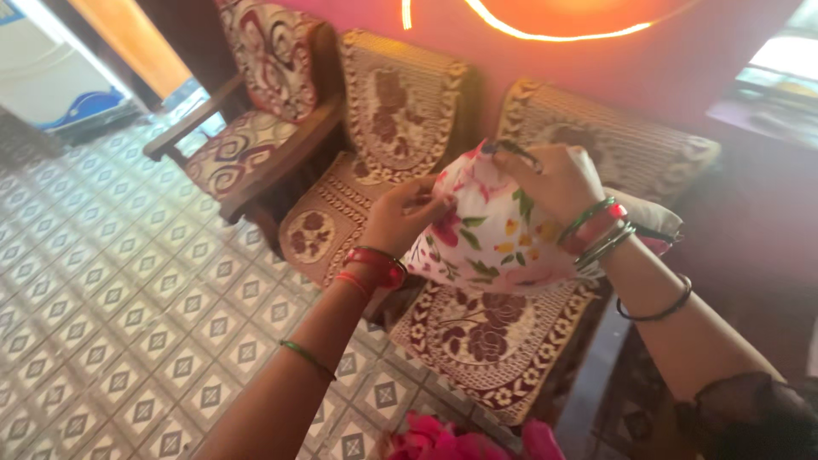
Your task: The person picks up and places patterned fabric covers and pillows onto wooden chairs and a bed. They smooth the covers and adjust the pillows to fit the furniture.
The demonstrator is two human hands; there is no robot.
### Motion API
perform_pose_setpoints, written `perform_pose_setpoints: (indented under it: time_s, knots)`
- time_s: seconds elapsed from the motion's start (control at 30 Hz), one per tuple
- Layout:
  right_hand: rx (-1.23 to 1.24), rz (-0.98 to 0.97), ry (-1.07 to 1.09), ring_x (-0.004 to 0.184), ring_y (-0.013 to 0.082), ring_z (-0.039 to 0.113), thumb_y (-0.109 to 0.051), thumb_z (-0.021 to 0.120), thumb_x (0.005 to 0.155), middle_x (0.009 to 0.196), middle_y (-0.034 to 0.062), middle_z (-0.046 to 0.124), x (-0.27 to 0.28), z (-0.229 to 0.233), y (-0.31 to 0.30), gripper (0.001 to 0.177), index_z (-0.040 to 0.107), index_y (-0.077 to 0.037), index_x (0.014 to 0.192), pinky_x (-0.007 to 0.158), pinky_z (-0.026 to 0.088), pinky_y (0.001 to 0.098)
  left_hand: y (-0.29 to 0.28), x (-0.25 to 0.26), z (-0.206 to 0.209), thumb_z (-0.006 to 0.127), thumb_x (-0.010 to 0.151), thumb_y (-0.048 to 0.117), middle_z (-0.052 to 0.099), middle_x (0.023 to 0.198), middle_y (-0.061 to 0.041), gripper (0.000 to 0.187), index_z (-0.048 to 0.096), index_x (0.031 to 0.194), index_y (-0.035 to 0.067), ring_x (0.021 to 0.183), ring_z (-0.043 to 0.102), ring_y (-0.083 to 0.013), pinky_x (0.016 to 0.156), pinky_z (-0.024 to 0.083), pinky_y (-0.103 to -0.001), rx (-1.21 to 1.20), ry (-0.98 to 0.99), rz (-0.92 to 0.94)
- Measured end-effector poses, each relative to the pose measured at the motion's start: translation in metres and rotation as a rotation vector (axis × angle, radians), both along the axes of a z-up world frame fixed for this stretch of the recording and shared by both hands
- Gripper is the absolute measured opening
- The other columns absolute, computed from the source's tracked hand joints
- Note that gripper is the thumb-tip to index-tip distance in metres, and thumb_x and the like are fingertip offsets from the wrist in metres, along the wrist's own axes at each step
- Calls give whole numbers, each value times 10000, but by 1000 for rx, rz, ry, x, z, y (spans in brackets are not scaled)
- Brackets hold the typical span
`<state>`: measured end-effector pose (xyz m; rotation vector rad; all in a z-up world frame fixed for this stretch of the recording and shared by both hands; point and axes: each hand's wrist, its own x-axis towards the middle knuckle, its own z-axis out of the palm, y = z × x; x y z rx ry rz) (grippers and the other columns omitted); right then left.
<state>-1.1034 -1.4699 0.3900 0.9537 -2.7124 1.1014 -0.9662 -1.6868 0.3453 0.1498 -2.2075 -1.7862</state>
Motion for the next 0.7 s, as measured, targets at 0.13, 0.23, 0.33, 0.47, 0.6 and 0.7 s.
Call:
perform_pose_setpoints:
  time_s: [0.13, 0.23, 0.33, 0.47, 0.6, 0.7]
  knots:
    - [-132, -31, 42, 596, 218, 633, -535, 657, 967, 638, 153, 619, 2, -11, -67, 518, 751, -35, 872, 610, 490, 382, -82, 21, -12, 832, 786, 394, 686, 1331, -140, 719, 602, 1374, 52, 1235, 658, -256, 1023, 525, -373, -222, -22, 62]
    - [-250, -75, -35, 626, 114, 495, -519, 656, 1010, 624, 78, 516, 7, -12, -108, 537, 677, -15, 826, 584, 434, 349, -135, 42, -25, 889, 705, 465, 654, 1360, -169, 873, 567, 1405, 54, 1291, 614, -292, 1071, 482, -414, -384, -59, 80]
    - [-360, -131, -139, 634, 54, 403, -488, 671, 1015, 620, -21, 452, 11, -19, -145, 560, 613, -4, 740, 548, 363, 315, -179, 41, -35, 928, 650, 506, 620, 1365, -201, 1002, 515, 1442, 51, 1296, 593, -337, 1099, 466, -439, -566, 22, 88]
    - [-501, -183, -248, 637, 24, 368, -420, 695, 1014, 657, -102, 443, 11, -30, -177, 506, 587, -14, 732, 530, 313, 277, -206, 25, -43, 949, 598, 514, 573, 1374, -211, 1142, 430, 1515, 74, 1290, 568, -369, 1075, 472, -454, -584, 115, 49]
    - [-580, -162, -183, 659, 23, 361, -377, 679, 1044, 685, -101, 449, -8, -40, -217, 454, 630, -9, 783, 547, 310, 269, -229, -4, -41, 962, 514, 487, 580, 1350, -181, 1219, 417, 1539, 115, 1248, 569, -384, 1018, 470, -468, -610, 68, -34]
    - [-519, -131, -114, 672, 26, 379, -371, 668, 1053, 688, -82, 445, -33, -54, -244, 421, 664, 3, 860, 563, 329, 275, -264, -43, -51, 978, 497, 506, 580, 1361, -154, 1197, 429, 1491, 128, 1269, 580, -360, 1034, 481, -444, -643, -43, -83]
